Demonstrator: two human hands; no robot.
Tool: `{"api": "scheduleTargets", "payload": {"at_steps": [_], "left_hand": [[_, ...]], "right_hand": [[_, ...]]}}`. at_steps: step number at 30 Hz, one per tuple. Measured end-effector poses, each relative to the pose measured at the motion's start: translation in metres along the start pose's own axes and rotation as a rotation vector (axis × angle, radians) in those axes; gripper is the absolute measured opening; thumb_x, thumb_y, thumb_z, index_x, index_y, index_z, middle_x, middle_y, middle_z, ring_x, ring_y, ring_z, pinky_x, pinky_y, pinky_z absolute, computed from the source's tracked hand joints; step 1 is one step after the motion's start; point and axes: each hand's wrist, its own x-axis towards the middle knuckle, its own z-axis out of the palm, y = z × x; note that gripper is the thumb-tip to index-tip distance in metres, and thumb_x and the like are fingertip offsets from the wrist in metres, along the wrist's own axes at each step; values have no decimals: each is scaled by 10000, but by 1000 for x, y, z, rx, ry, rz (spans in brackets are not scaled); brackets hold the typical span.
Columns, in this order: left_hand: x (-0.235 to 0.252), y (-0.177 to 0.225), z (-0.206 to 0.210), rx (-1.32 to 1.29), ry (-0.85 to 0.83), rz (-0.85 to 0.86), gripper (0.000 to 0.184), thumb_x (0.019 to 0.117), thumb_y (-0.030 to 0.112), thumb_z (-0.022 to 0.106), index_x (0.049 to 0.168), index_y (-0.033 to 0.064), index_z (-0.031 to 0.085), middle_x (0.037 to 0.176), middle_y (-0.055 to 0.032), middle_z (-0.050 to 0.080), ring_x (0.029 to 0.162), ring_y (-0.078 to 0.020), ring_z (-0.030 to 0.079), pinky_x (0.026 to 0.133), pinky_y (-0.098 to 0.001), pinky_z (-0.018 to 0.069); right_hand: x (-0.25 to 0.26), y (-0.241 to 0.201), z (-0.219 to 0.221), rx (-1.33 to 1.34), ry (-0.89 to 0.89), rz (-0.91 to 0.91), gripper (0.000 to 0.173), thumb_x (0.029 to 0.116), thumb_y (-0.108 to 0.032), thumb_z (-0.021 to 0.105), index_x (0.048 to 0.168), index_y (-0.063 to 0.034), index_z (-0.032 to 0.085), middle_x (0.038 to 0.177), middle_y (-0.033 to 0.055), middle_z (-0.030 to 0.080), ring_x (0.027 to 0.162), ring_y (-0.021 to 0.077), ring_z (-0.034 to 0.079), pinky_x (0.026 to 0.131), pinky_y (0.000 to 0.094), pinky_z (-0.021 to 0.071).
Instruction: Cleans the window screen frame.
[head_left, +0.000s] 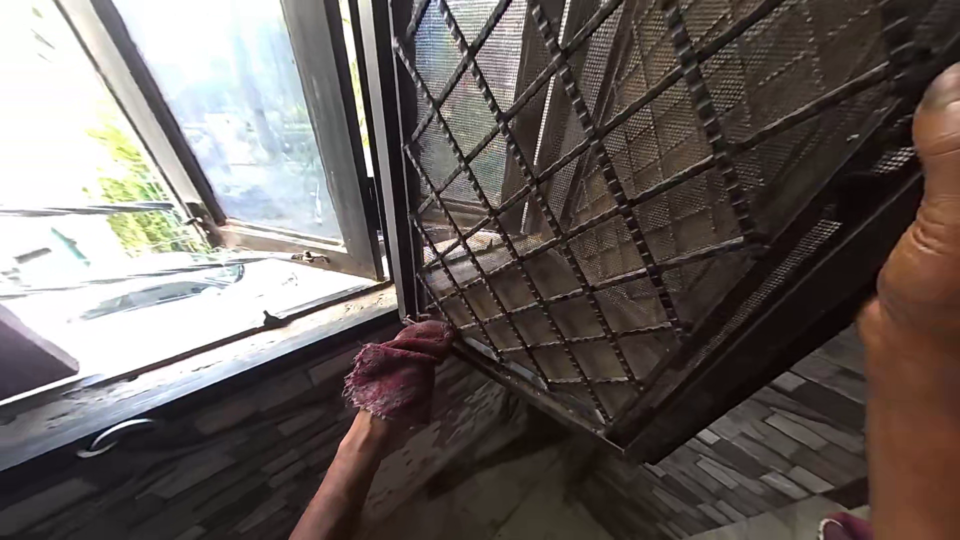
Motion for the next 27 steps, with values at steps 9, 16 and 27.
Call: {"api": "scheduleTargets", "payload": {"at_steps": [9,16,27], "left_hand": [[-49,9,24,-647,156,68,208,1038,196,564,1048,74,732,919,-17,731,834,-107,699,802,-298,597],[-21,39,49,-492,284,-145,247,1010,315,616,938,100,711,733,-15,657,623,-107,620,581,-309,553],[2,44,57,159,283,-77,209,944,163,686,1134,90,733,1040,-45,746,978,-121,703,908,-374,576]], "right_hand": [[4,3,-1,-38,-25,-46,646,930,-371,736,1374,29,490,1240,113,652,1145,185,656,1010,374,560],[3,0,-1,-49,-24,-47,637,933,-362,734,1368,36,490,1247,115,650,1159,190,651,1020,380,555],[0,-7,1,-79,9,-7,558,921,-346,741,1299,10,534,1169,83,657,1078,167,667,943,359,585]]}}
